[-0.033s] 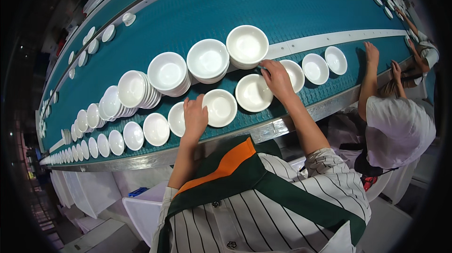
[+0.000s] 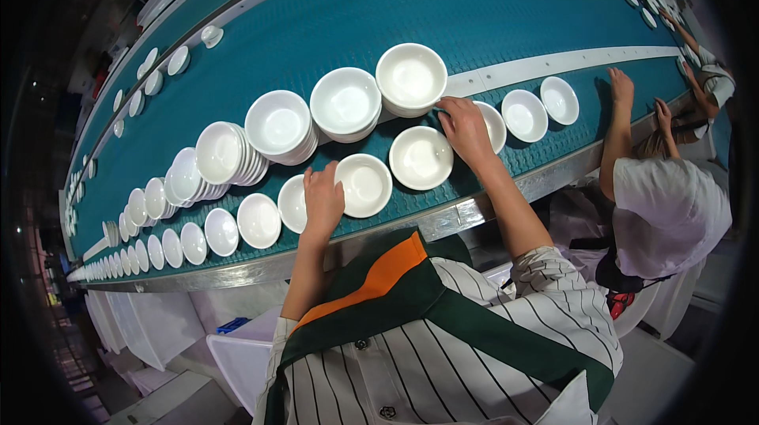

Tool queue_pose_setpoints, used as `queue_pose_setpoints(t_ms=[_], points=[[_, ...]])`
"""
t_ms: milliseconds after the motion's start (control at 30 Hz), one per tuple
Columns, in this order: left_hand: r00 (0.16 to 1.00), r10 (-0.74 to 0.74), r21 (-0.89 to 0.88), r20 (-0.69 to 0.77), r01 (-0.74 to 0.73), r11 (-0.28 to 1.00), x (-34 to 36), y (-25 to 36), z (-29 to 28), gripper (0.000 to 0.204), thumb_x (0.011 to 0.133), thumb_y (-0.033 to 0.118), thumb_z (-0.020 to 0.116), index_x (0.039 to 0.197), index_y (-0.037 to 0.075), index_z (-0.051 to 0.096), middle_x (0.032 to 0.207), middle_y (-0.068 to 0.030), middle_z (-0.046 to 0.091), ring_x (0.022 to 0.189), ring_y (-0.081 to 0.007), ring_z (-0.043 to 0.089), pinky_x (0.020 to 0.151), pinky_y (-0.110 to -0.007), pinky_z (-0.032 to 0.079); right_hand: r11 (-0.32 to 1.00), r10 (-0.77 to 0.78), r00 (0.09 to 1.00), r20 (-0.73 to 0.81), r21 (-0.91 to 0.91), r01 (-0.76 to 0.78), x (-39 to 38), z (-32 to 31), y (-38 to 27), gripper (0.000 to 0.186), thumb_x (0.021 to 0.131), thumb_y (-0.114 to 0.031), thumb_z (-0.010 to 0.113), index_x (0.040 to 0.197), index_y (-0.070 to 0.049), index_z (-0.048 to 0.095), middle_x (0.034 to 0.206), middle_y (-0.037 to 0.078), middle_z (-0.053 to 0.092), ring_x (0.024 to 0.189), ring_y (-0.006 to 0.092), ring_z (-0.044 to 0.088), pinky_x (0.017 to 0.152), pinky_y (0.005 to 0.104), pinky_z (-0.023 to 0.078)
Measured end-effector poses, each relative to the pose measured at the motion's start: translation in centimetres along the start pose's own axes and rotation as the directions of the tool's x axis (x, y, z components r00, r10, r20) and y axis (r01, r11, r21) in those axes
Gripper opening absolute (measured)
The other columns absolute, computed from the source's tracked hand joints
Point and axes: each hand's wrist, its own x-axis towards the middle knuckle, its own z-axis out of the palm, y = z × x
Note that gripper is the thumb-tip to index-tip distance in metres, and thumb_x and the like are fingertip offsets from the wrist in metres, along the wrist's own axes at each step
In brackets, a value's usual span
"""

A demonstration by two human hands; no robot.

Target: The person picks up white bowls from a moving conveyor belt, stacks some bowls together, and places others into large plastic bins on the floor.

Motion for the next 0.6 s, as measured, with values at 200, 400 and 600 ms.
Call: queue_pose_setpoints(t_ms=[200,400,600], points=[[0.993,0.077,0.001,-0.087,-0.078,0.997,0.7,1.9,-0.8,0.045,0.076,0.009,0.059,0.119,0.000,0.046,0.104,-0.0173,0.057,0.099,-0.0357,0.050,0.100,-0.047,0.028,0.992,0.059,0.998,-0.029,-0.113,-0.062,-1.0,-0.3,2.6,0.013,0.075,-0.007,0.057,0.085,-0.001,0.063,0.078,0.015,0.062,0.075,0.0324,0.058,0.068,0.0408,0.046],[0.998,0.061,-0.005,-0.019,-0.061,0.998,1.4,2.9,1.0,0.045,0.076,0.010,0.060,0.118,-0.001,0.047,0.084,-0.0182,0.057,0.086,-0.0357,0.052,0.096,-0.047,0.033,0.994,0.084,0.993,0.082,0.066,-0.090,-1.1,-1.0,-0.1,0.017,0.078,-0.007,0.058,0.093,-0.001,0.062,0.085,0.017,0.063,0.077,0.0339,0.059,0.069,0.0397,0.047],[1.000,-0.005,0.010,0.024,0.005,1.000,0.8,0.8,0.0,0.046,0.074,-0.002,0.053,0.119,-0.002,0.044,0.094,-0.0184,0.056,0.092,-0.0337,0.051,0.098,-0.048,0.029,0.988,0.080,0.997,-0.021,-0.134,-0.082,1.0,-2.2,2.7,0.014,0.077,-0.009,0.059,0.088,-0.001,0.063,0.085,0.015,0.063,0.084,0.0323,0.057,0.076,0.0394,0.044]])
